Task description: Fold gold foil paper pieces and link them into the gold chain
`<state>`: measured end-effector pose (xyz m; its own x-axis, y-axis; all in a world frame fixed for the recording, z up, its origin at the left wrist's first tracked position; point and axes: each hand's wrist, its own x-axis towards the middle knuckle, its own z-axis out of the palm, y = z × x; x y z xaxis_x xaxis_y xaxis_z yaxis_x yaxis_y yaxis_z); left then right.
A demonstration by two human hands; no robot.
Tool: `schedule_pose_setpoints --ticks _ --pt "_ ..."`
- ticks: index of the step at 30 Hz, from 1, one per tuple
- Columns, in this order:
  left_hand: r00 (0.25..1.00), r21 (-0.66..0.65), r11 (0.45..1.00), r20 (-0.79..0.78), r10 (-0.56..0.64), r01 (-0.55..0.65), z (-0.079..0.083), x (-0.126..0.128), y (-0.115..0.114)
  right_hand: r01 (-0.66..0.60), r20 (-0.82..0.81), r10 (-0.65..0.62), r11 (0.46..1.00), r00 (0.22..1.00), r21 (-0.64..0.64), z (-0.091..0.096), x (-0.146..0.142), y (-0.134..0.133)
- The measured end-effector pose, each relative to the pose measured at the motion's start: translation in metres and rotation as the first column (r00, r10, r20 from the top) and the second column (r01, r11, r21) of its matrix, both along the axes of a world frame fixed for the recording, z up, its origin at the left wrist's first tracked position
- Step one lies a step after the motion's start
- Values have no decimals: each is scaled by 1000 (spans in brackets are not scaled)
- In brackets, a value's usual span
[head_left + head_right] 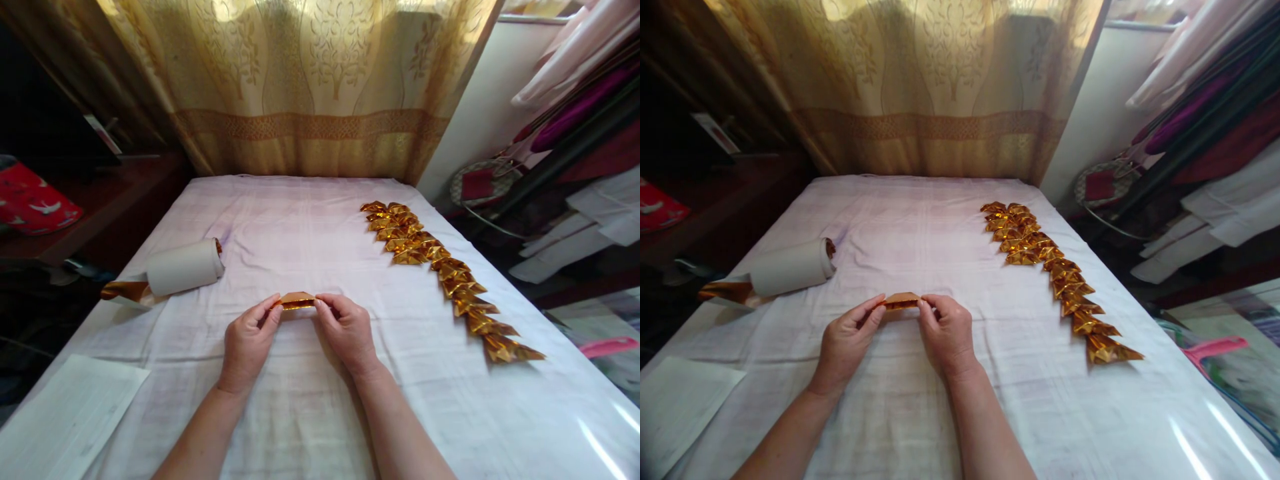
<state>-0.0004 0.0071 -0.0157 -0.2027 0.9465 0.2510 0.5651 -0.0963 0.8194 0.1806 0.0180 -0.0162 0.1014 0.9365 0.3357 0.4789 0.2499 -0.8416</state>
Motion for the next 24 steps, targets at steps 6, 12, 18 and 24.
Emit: schedule_pose_setpoints --ticks 6,12,18,24 --pt "979 -6 1000 -202 -17 16 2 -3 -1 -7 39 5 999 999 44 1 -1 -1" --pt "958 -18 1000 -287 -23 19 10 -4 -2 0 92 -6 998 996 65 1 -1 -3" --pt "958 -36 999 -285 -17 7 11 -3 -2 -11 126 1 997 992 78 1 -1 -4" --pt "956 -50 999 -294 -16 1 12 -2 -2 -19 151 5 996 989 89 -1 -1 -3"
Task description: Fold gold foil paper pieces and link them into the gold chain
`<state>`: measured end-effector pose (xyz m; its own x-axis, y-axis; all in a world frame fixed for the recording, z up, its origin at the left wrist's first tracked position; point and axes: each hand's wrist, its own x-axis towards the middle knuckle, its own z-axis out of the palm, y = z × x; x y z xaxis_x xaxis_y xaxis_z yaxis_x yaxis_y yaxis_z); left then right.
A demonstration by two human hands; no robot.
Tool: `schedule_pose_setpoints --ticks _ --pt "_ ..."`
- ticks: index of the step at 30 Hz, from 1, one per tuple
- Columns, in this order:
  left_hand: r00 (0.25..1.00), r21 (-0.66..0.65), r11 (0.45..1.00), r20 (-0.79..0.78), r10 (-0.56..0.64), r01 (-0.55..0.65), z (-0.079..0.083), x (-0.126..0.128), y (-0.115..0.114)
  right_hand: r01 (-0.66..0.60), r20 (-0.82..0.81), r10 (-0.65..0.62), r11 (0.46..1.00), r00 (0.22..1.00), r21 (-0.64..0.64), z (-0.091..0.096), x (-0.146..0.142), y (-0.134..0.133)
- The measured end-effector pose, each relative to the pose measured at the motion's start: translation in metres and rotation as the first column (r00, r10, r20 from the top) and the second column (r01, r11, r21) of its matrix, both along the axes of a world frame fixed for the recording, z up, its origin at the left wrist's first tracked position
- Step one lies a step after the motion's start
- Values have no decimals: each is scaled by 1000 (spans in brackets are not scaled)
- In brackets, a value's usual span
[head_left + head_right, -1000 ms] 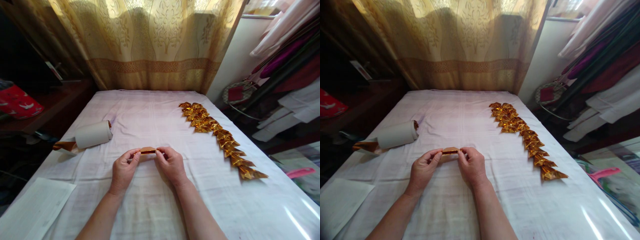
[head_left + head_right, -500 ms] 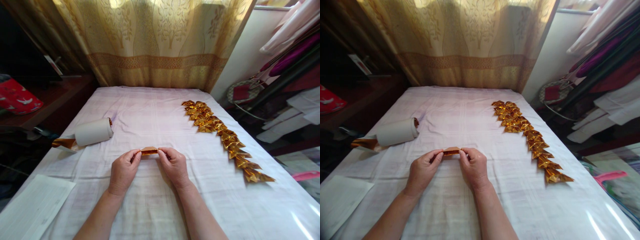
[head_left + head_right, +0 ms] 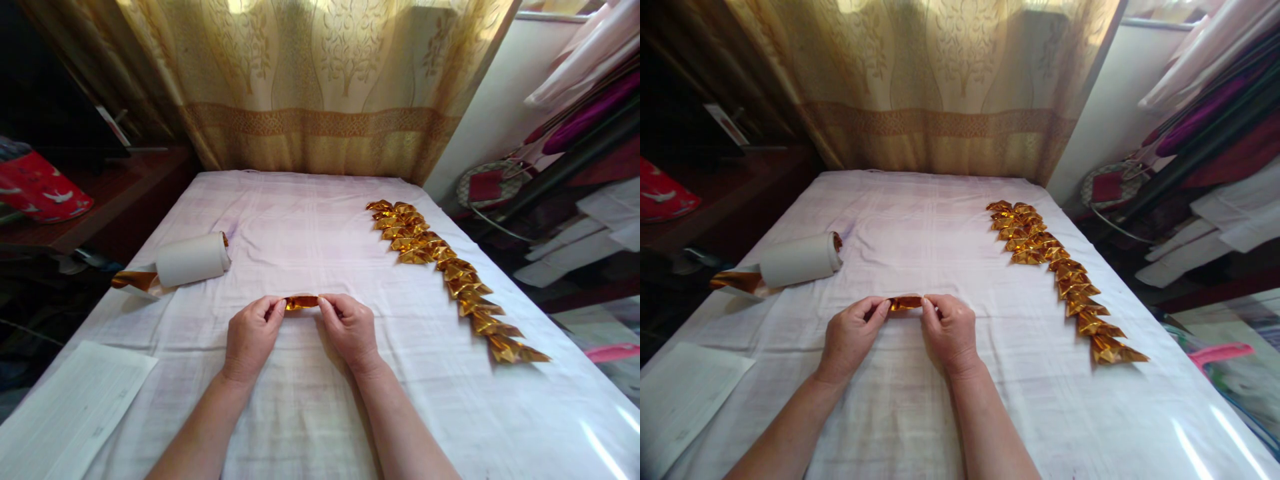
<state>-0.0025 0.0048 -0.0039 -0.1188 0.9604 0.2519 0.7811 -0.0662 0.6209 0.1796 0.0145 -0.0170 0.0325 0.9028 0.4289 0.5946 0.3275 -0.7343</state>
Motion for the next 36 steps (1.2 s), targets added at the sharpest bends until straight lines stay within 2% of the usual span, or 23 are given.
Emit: schedule_pose_setpoints --ticks 15,26,33,36 --pt "997 34 999 -80 20 -17 -2 -1 1 -46 -49 45 999 998 -23 5 -3 -3" --pt "989 64 995 -138 -62 71 -3 2 -2 13 -70 -18 998 997 -63 6 -6 -3" --pt "987 48 997 -156 -48 56 -3 1 -1 -76 -81 74 997 994 -28 10 -6 -4" --pt "981 48 995 -181 -72 82 -4 2 -1 -60 -75 59 998 995 -19 9 -6 -4"
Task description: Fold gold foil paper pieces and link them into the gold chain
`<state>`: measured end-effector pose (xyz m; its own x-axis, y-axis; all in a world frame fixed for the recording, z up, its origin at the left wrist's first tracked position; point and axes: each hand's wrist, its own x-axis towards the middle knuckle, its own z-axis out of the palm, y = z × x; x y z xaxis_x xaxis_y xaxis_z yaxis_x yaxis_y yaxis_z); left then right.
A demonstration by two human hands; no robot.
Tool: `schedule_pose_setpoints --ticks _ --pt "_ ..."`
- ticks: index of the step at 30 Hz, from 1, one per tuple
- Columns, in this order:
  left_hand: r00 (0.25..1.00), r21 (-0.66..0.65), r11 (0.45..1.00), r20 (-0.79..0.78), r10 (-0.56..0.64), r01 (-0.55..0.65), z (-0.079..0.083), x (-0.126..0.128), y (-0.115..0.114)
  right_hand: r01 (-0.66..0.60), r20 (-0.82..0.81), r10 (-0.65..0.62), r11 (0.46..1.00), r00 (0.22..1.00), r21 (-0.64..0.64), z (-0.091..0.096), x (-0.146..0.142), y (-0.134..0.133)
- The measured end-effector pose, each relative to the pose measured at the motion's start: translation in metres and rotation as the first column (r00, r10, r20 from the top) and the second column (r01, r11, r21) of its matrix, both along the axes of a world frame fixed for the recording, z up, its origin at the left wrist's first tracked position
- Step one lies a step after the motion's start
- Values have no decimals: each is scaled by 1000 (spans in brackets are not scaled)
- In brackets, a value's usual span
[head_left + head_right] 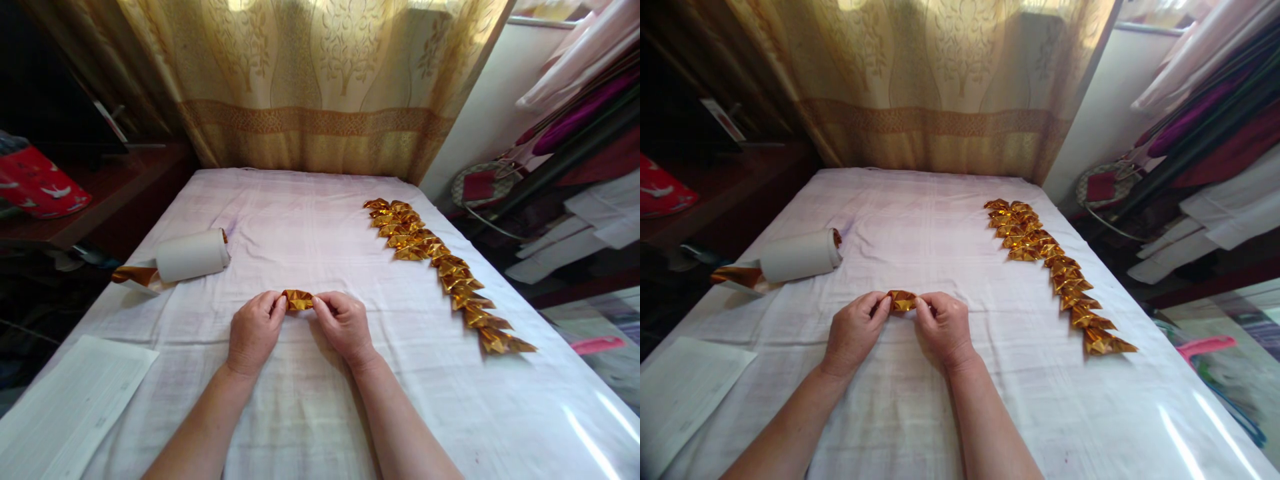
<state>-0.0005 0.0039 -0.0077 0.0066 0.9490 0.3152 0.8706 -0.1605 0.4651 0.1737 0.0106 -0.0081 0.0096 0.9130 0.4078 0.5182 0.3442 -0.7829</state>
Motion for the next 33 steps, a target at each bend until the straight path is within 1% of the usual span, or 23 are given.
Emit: schedule_pose_setpoints --ticks 4,8,10,15,20,24,29,33 --pt "999 21 999 -19 -30 30 -2 1 -1 47 18 -47 999 999 5 -2 0 1" --pt "1000 20 1000 2 -7 7 -4 1 0 -14 38 14 1000 999 12 -2 -1 0" --pt "1000 11 1000 12 -1 1 -3 0 0 -21 37 21 1000 999 17 -1 -1 -1" --pt "999 28 999 29 -17 16 -2 0 0 62 28 -63 998 998 22 -1 1 1" --pt "998 45 999 55 -25 23 -1 1 -1 54 23 -54 999 998 9 -1 4 3" --pt "994 43 998 106 -39 35 1 1 -1 55 34 -55 998 998 -5 -1 6 3" --pt "986 20 999 161 -29 26 5 3 -2 87 43 -87 996 995 -14 -3 11 5" --pt "983 13 1000 182 -29 27 5 2 -2 104 4 -104 994 995 -31 -7 15 9"
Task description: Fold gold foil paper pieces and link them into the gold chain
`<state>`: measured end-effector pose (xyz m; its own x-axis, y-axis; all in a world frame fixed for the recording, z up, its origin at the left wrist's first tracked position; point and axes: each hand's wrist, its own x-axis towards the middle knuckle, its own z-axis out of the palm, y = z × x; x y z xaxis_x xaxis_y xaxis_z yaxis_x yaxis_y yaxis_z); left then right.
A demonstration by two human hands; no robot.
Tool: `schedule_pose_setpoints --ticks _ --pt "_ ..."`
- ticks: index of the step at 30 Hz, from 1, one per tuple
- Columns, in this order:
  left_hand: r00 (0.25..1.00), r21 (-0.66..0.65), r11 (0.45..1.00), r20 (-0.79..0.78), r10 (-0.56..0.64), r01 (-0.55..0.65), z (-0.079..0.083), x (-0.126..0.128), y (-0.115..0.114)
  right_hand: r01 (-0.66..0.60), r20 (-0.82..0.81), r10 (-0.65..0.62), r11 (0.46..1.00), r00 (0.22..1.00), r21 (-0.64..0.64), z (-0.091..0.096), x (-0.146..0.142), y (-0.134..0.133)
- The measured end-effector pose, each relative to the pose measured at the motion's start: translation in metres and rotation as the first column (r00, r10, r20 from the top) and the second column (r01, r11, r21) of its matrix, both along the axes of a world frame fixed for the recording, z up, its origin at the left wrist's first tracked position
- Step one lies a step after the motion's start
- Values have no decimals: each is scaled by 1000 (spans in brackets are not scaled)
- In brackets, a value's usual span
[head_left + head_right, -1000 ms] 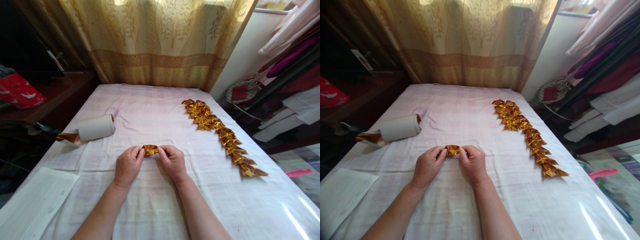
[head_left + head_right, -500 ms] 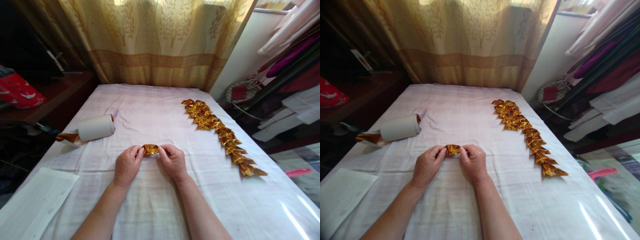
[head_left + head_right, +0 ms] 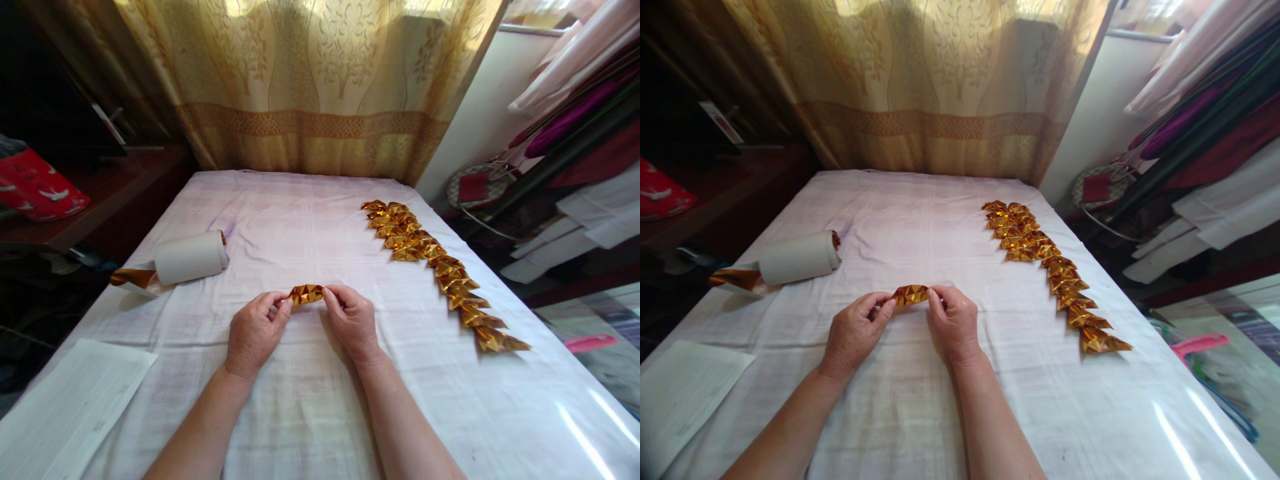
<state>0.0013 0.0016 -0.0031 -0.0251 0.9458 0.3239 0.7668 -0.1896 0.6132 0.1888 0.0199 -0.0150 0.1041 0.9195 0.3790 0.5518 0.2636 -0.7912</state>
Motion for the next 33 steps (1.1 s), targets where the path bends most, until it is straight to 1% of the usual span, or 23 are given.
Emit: schedule_pose_setpoints --ticks 2,6,9,11,13,16,18,21,23,25,26,28,30,33 --pt "1000 -2 1000 9 -3 3 0 -1 0 26 -47 -26 1000 999 -2 -3 2 2" --pt "1000 -11 1000 23 -1 1 0 -2 1 130 -132 -129 991 983 -1 -6 10 6" --pt "999 -21 1000 29 14 -13 1 -3 2 200 -146 -196 980 970 12 -4 22 9" --pt "999 -30 999 28 25 -24 0 -3 2 266 -132 -259 963 957 38 -1 35 11" --pt "999 -35 999 25 32 -31 0 -3 3 368 -87 -362 927 928 73 2 52 14" --pt "999 -32 999 17 38 -37 -2 -4 4 509 4 -512 855 859 103 5 84 20" --pt "999 -32 999 11 40 -40 -2 -4 4 575 97 -579 816 810 65 6 103 25" --pt "999 -36 999 7 39 -39 -2 -4 4 649 225 -631 760 742 -9 5 125 31" --pt "999 -39 999 3 39 -38 -2 -4 4 687 288 -654 726 700 -21 3 131 32" --pt "999 -41 998 0 39 -39 -3 -4 4 711 335 -666 703 667 -16 0 133 30" --pt "999 -41 998 0 37 -37 -3 -4 4 715 350 -667 699 658 -10 -2 133 29" --pt "999 -39 999 1 36 -36 -3 -4 4 696 364 -652 718 664 15 -4 129 25" --pt "999 -37 999 0 34 -34 -3 -4 4 653 367 -622 756 691 52 -5 123 22" --pt "1000 -44 999 -4 31 -31 -3 -4 4 543 404 -529 835 747 89 -3 109 22"
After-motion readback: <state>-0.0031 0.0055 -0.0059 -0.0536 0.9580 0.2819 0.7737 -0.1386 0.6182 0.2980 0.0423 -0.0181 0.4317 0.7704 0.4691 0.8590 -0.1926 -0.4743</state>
